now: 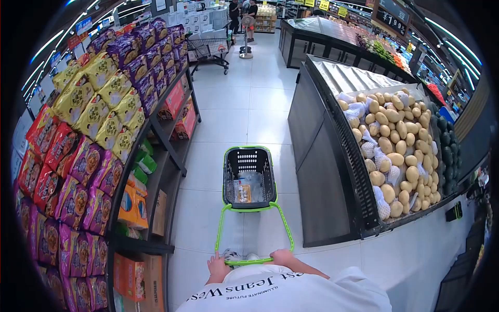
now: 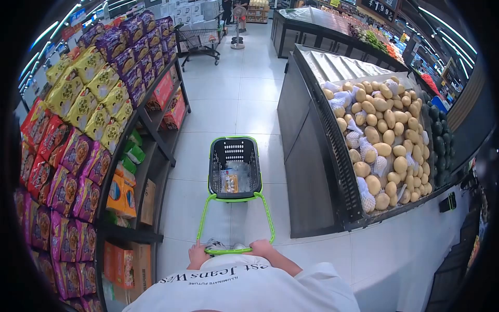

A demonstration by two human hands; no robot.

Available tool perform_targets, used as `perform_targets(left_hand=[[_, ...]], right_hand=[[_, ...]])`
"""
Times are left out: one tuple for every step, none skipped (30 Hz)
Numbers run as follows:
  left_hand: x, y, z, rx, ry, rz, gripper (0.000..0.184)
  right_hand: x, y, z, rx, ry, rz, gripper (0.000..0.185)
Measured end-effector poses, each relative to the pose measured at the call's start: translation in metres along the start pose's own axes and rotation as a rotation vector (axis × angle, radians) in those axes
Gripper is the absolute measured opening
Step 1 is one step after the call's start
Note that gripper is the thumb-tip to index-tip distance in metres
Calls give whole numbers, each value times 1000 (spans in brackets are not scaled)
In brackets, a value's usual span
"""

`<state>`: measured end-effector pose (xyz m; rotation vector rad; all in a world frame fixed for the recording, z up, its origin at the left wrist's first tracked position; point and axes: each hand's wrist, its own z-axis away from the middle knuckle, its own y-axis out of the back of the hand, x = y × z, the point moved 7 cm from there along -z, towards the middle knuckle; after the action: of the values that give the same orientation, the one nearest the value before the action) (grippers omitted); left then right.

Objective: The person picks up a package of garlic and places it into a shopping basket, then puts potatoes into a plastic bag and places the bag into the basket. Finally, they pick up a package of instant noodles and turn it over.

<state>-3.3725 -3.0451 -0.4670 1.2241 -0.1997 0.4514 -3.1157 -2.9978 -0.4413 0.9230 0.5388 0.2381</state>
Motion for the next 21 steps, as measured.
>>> perform_targets(left_hand=[[0,5,-8,57,1,-50,43],[0,14,-18,124,-1,-100,45],[1,25,-28,191,2,-153,48],[0,25,-42,120,39,-102,48],[-1,25,-55,45,76,-52,47],[-3,26,-68,-30,112,-4,47],[-2,31,-80,-26,96,-7,45],[0,34,-92,-23,78,-11,43],[3,41,-105,-23,62,-16,41],[6,47,-121,-51,80,-27,41],[8,51,-136,-71,75,-36,41],[10,59,-157,-82,67,-43,42],[14,67,-179,-91,58,-47,43],[17,77,-199,-81,56,-30,44],[19,88,-222,-72,46,-21,45],[20,99,-244,-64,39,-14,46],[19,109,-265,-59,32,-6,47],[20,119,-290,-61,23,9,50],[19,127,-312,-71,17,23,53],[20,135,-337,-75,10,39,55],[28,148,-357,-50,-13,70,60]], right_hand=[[6,2,-5,-7,-9,0,58],[11,4,-13,-6,-15,5,54],[16,6,-21,-5,-17,5,50],[18,14,-26,-12,-31,-12,35],[21,23,-30,-29,-46,-14,32],[21,33,-34,-45,-60,-20,29],[24,41,-43,-60,-75,-26,26],[29,45,-53,-51,-71,-23,22],[33,57,-62,-45,-79,-50,22],[35,72,-70,-39,-86,-78,22],[36,84,-80,-34,-93,-107,22],[42,93,-96,-29,-98,-95,22],[49,101,-114,-25,-103,-81,22],[56,112,-130,-22,-108,-65,22],[60,130,-147,-10,-112,-77,24],[62,149,-164,0,-114,-92,26],[63,165,-179,7,-116,-106,28],[69,180,-198,23,-122,-99,33],[75,191,-215,34,-130,-96,38],[82,205,-232,48,-136,-89,44],[88,222,-247,17,-152,-97,51]])
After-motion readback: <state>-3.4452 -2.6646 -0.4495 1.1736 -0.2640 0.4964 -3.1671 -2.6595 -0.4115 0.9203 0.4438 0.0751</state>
